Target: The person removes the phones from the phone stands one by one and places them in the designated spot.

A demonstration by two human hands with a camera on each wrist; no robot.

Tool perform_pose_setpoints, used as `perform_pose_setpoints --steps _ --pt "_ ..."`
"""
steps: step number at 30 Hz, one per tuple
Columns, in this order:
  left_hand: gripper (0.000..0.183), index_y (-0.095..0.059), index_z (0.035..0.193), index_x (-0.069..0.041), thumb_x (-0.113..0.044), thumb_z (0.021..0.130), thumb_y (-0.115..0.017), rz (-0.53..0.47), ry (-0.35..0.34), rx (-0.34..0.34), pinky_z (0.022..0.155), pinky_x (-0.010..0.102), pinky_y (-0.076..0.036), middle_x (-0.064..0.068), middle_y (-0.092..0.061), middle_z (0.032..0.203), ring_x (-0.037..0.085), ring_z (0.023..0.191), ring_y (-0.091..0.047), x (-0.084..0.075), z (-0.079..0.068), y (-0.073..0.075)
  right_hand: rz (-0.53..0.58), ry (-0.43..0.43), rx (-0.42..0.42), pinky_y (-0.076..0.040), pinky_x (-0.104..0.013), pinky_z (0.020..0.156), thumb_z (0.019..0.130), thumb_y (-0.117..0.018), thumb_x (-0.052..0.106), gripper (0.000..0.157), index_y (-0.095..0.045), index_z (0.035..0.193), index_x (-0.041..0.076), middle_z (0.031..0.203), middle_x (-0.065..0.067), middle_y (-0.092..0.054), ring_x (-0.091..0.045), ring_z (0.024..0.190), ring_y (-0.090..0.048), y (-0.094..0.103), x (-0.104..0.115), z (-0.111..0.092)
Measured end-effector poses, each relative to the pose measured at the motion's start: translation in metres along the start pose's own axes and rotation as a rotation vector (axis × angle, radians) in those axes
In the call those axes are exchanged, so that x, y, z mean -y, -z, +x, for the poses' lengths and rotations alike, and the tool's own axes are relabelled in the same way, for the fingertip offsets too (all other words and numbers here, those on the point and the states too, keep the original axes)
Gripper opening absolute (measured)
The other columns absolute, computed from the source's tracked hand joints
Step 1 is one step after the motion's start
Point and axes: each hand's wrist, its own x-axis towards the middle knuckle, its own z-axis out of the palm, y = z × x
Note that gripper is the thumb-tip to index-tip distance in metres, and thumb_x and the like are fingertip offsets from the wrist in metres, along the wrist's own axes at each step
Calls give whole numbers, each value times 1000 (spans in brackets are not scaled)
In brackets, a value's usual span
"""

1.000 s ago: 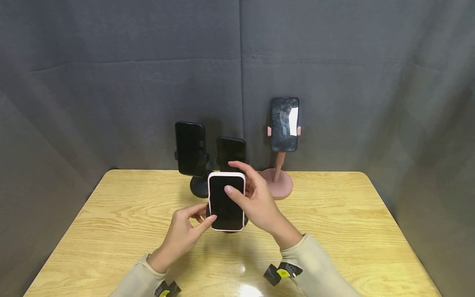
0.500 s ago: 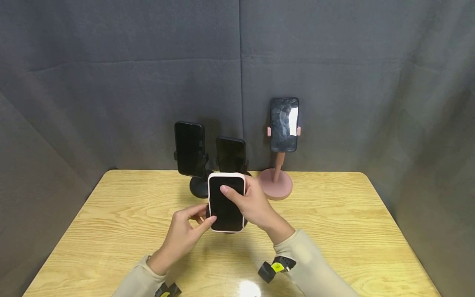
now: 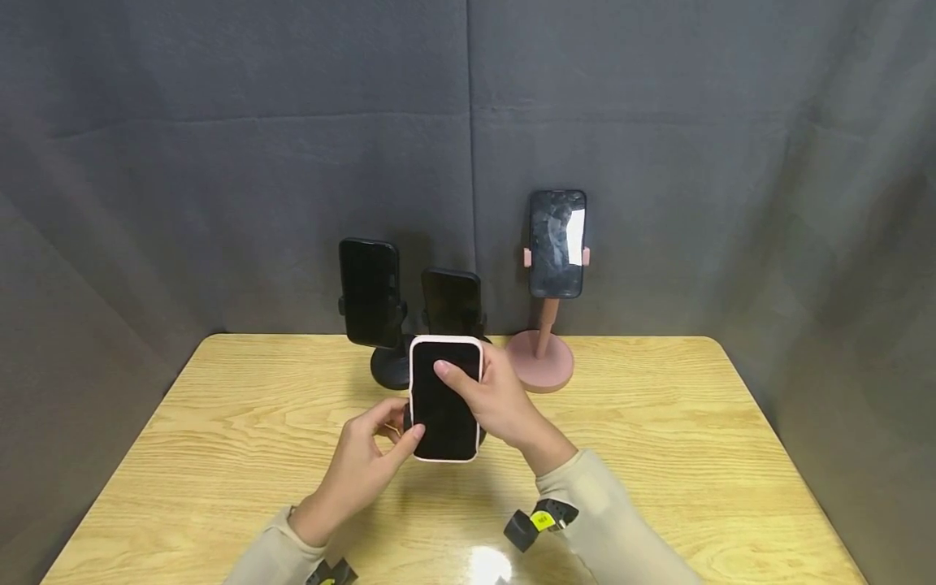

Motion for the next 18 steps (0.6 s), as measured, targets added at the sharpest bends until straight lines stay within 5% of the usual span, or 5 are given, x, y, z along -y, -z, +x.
perform_pose_setpoints --steps 18 --pt "15 -65 100 -5 -19 103 -58 158 -166 -80 54 14 -39 -3 -56 71 -4 62 -43 8 1 -10 8 -4 -3 -64 -37 69 102 -59 9 28 -56 121 -12 91 9 -75 -13 78 -76 1 -2 0"
